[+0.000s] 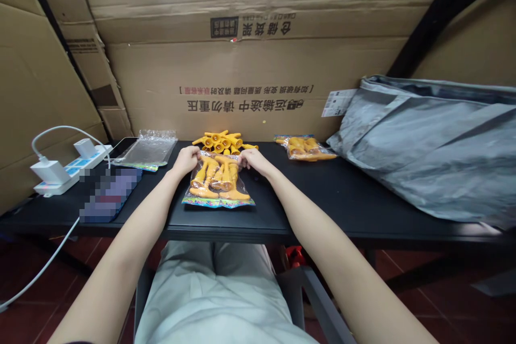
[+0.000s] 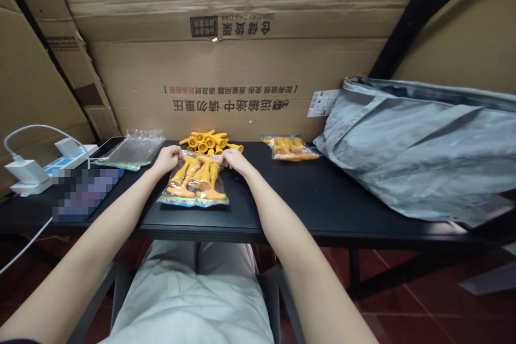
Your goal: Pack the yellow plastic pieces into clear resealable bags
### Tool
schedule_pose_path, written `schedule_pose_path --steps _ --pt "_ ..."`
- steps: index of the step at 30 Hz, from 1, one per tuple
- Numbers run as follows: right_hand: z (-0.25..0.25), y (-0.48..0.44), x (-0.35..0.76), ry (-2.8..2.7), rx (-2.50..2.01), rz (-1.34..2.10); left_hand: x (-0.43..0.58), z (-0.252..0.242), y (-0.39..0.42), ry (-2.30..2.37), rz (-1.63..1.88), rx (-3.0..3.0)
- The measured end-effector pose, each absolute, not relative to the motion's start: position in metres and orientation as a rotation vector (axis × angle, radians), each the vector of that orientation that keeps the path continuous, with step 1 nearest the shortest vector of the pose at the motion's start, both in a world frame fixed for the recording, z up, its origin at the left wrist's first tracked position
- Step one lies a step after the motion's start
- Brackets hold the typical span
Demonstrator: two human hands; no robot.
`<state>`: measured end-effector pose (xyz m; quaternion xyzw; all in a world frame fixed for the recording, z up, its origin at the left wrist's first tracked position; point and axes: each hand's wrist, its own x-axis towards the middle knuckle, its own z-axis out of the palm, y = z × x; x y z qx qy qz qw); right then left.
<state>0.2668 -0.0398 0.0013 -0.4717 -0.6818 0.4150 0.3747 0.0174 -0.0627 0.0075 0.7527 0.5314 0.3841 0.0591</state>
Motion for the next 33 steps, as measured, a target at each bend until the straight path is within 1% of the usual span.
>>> schedule_pose_path --steps 7,11,17,26,33 --pt "0.004 -0.046 0.269 -1.962 -1.324 0.772 0.024 0.008 -0.066 1.391 1.428 2.481" --pt "0.005 -0.047 0.265 -1.944 -1.209 0.702 0.027 0.008 -0.068 1.348 1.500 2.493" --pt "0.011 -0.055 0.260 -1.989 -1.104 0.980 0.033 0.011 -0.075 1.311 1.576 2.530" --pt "0.016 -0.059 0.265 -2.127 -1.090 1.152 0.044 0.011 -0.080 1.203 1.590 2.620" --pt "0.016 -0.067 0.259 -1.854 -0.917 1.625 0.051 0.010 -0.084 1.238 1.553 2.588"
